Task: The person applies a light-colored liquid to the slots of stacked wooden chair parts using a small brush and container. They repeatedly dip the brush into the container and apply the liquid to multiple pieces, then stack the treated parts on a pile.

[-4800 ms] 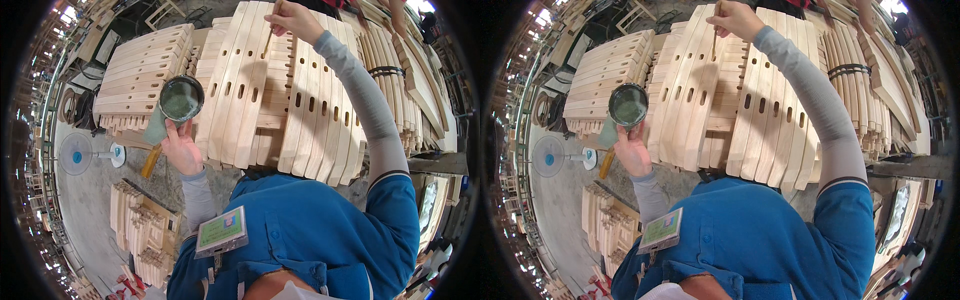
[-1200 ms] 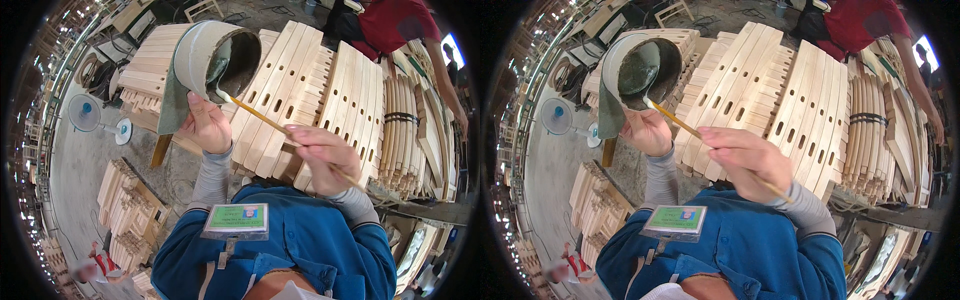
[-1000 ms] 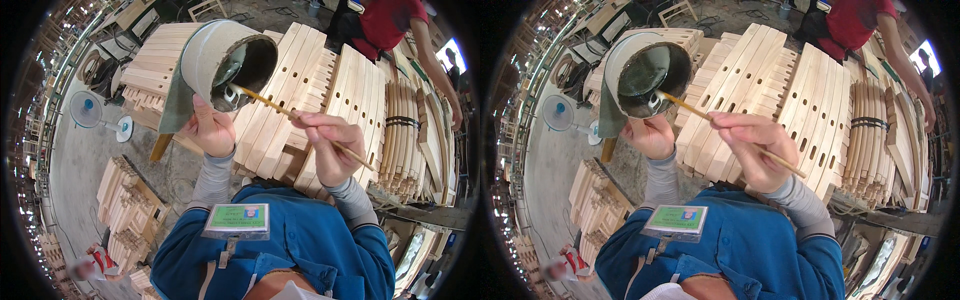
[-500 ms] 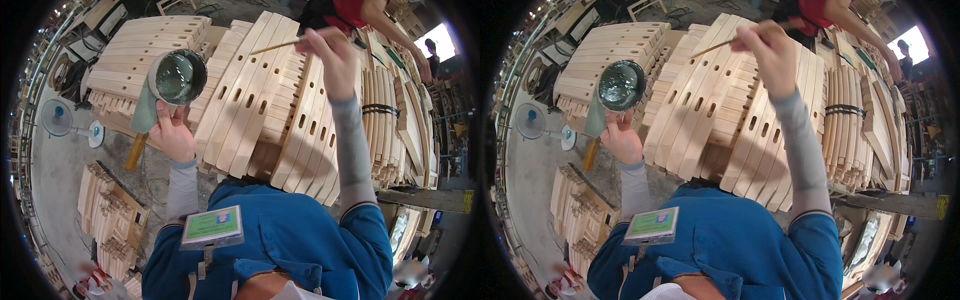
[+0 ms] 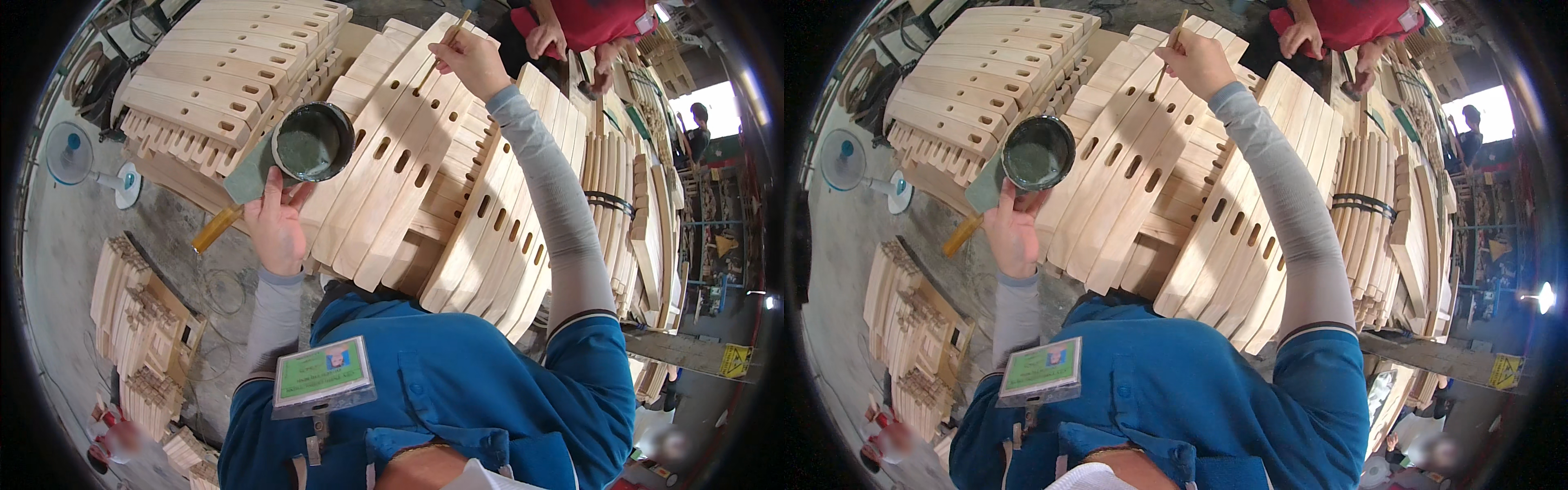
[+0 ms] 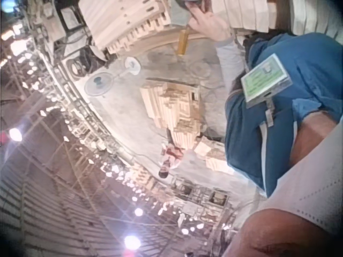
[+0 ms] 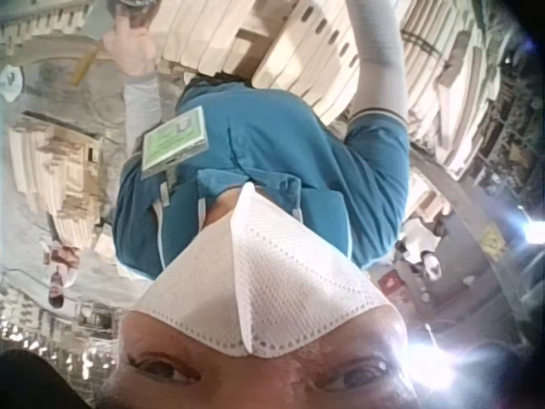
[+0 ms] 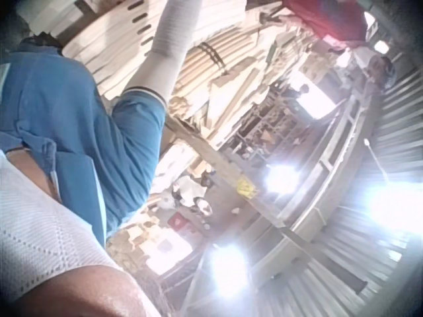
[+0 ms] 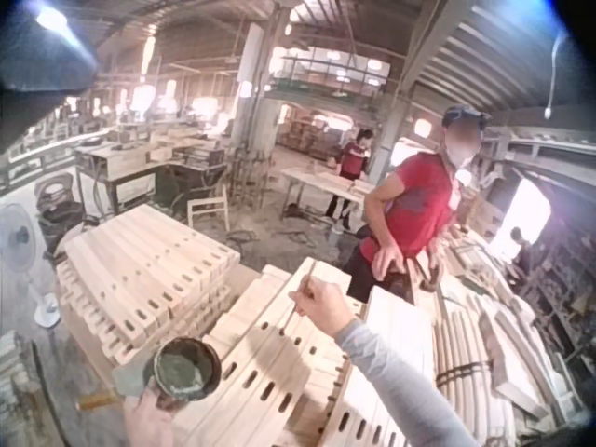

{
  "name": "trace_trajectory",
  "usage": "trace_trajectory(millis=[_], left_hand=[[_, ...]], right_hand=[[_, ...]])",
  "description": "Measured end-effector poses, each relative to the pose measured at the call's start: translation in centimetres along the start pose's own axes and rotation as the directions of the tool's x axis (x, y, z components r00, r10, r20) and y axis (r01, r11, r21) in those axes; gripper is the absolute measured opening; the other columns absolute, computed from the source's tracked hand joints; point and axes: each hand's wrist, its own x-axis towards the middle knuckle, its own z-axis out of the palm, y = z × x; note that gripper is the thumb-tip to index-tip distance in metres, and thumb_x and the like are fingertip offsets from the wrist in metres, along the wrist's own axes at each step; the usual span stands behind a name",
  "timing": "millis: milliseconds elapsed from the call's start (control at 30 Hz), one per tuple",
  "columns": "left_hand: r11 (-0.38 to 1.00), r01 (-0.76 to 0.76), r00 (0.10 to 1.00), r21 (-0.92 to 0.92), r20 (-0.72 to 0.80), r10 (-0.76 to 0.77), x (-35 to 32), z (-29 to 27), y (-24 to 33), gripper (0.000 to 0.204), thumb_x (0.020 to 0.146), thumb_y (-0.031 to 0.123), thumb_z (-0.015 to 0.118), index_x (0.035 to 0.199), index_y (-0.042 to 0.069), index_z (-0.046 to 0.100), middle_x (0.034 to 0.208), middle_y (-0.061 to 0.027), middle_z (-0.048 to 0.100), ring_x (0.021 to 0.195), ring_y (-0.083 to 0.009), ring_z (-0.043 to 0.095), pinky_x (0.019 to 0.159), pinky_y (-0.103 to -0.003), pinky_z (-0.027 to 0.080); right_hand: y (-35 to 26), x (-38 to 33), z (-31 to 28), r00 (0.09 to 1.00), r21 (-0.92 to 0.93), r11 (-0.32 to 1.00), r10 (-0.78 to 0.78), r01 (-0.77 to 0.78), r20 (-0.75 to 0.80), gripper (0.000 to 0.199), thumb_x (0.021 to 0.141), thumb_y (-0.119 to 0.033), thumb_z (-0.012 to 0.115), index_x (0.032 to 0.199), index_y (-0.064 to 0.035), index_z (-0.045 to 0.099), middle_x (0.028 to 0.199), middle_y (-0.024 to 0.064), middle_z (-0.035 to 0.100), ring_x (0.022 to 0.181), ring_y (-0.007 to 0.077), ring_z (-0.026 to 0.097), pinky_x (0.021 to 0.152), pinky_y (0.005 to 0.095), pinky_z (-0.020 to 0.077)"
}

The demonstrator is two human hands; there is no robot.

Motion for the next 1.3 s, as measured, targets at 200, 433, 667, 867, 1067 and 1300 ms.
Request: trace_trajectory(millis=[200, 433, 667, 867, 1067, 1300], left_hand=[[0.999, -0.017, 1.0, 0.032, -0.016, 0.018, -0.2, 1.2, 0.5, 0.022, 0.089, 0.014, 0.047, 0.109, 0.005, 0.05, 0.103, -0.0064, 0.057, 0.086, -0.0171, 0.059, 0.076, -0.038, 0.05], [1.0, 0.004, 1.0, 0.024, 0.008, -0.004, -0.3, 1.1, 0.9, 0.028, 0.087, 0.016, 0.05, 0.113, 0.006, 0.048, 0.11, -0.0081, 0.053, 0.094, -0.0196, 0.055, 0.081, -0.04, 0.048], [1.0, 0.014, 1.0, -0.025, -0.015, -0.014, -0.1, 1.1, 0.8, 0.024, 0.088, 0.013, 0.048, 0.112, 0.008, 0.049, 0.108, -0.0049, 0.055, 0.09, -0.0181, 0.057, 0.077, -0.038, 0.049], [0.998, 0.049, 0.999, -0.045, -0.013, -0.05, 0.1, 1.2, 1.0, 0.024, 0.088, 0.013, 0.05, 0.111, 0.007, 0.05, 0.108, -0.0055, 0.055, 0.09, -0.0183, 0.057, 0.078, -0.038, 0.048], [0.998, 0.052, 0.998, -0.041, -0.02, -0.053, -0.1, 1.0, 1.1, 0.026, 0.088, 0.014, 0.05, 0.112, 0.006, 0.05, 0.107, -0.0063, 0.055, 0.091, -0.0178, 0.056, 0.078, -0.038, 0.048], [0.996, 0.081, 0.996, -0.048, -0.032, -0.082, -0.3, 0.6, 1.2, 0.025, 0.088, 0.015, 0.051, 0.111, 0.006, 0.052, 0.107, -0.0053, 0.056, 0.091, -0.017, 0.056, 0.078, -0.037, 0.048]], right_hand=[[-0.3, 0.6, -0.3, 1.0, 0.13, 0.991, -0.029, 0.029, -0.006, 0.02, 0.08, -0.018, 0.061, 0.078, 0.0014, 0.056, 0.062, 0.0079, 0.06, 0.057, 0.0129, 0.062, 0.053, 0.0232, 0.05], [-0.5, 0.9, -0.3, 1.0, 0.203, 0.979, -0.002, 0.001, 0.001, 0.021, 0.08, -0.016, 0.06, 0.077, 0.0035, 0.055, 0.065, 0.0083, 0.061, 0.058, 0.0123, 0.062, 0.054, 0.0229, 0.0522], [-1.4, 1.1, -1.2, 0.995, 0.233, 0.968, 0.098, -0.094, -0.003, 0.023, 0.079, -0.015, 0.062, 0.078, 0.0062, 0.054, 0.066, 0.0103, 0.06, 0.058, 0.0141, 0.062, 0.052, 0.0234, 0.0535], [-1.1, 2.7, -0.3, 0.991, 0.401, 0.911, 0.124, -0.091, -0.057, 0.024, 0.078, -0.015, 0.063, 0.075, 0.0063, 0.051, 0.066, 0.011, 0.057, 0.055, 0.0179, 0.062, 0.05, 0.0263, 0.0546], [-0.5, 3.2, 1.9, 0.994, 0.284, 0.955, 0.102, -0.091, -0.027, 0.017, 0.077, -0.008, 0.06, 0.076, 0.0065, 0.052, 0.068, 0.0121, 0.06, 0.058, 0.0161, 0.061, 0.054, 0.0248, 0.0527], [-2.0, 2.1, 2.7, 0.996, 0.124, 0.99, -0.077, 0.07, 0.051, 0.012, 0.075, -0.01, 0.061, 0.077, 0.0016, 0.058, 0.064, 0.0059, 0.061, 0.058, 0.0108, 0.059, 0.055, 0.022, 0.0471]])
